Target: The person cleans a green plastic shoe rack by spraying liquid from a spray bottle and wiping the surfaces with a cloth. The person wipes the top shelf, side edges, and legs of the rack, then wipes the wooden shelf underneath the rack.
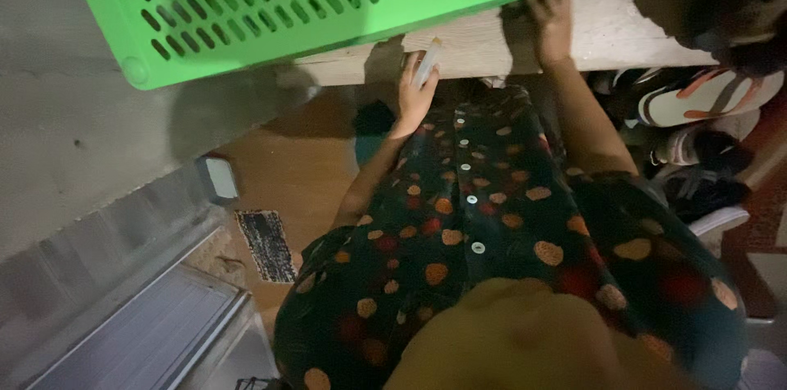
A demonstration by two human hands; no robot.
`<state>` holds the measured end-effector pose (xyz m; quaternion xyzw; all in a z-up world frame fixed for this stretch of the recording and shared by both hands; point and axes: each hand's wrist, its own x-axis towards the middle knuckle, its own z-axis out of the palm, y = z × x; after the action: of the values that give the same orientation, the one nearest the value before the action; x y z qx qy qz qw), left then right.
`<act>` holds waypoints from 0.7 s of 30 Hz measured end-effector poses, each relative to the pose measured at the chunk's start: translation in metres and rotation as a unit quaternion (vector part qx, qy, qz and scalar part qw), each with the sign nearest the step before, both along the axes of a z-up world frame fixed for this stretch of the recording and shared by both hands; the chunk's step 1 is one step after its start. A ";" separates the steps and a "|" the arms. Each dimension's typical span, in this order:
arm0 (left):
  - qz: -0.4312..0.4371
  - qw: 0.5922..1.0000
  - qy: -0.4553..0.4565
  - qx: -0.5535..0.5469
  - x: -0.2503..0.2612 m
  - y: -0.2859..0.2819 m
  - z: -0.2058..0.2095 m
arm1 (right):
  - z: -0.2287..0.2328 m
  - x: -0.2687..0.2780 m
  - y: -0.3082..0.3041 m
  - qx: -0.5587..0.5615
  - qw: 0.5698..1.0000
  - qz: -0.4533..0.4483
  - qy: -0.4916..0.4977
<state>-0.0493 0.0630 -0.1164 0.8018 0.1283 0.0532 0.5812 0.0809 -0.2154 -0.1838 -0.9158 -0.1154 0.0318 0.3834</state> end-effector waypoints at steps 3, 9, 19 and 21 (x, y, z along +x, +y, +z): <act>-0.012 0.999 0.009 0.034 0.001 -0.006 0.015 | -0.011 0.000 -0.022 -0.126 0.991 -0.016 -0.034; -0.017 0.999 0.042 -0.024 0.014 -0.031 0.028 | -0.022 0.000 0.034 -0.051 0.987 0.111 -0.101; -0.005 1.000 -0.008 -0.004 0.030 -0.062 0.022 | 0.009 0.014 -0.016 -0.354 0.911 0.147 -0.150; -0.017 1.000 0.014 -0.019 0.030 -0.065 0.023 | 0.020 0.007 -0.033 -0.251 0.941 0.083 -0.212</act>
<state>-0.0193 -0.0024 -0.0938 0.7931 0.1241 0.0297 0.5955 0.0883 -0.2489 -0.1639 -0.9549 -0.2581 -0.1040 0.1040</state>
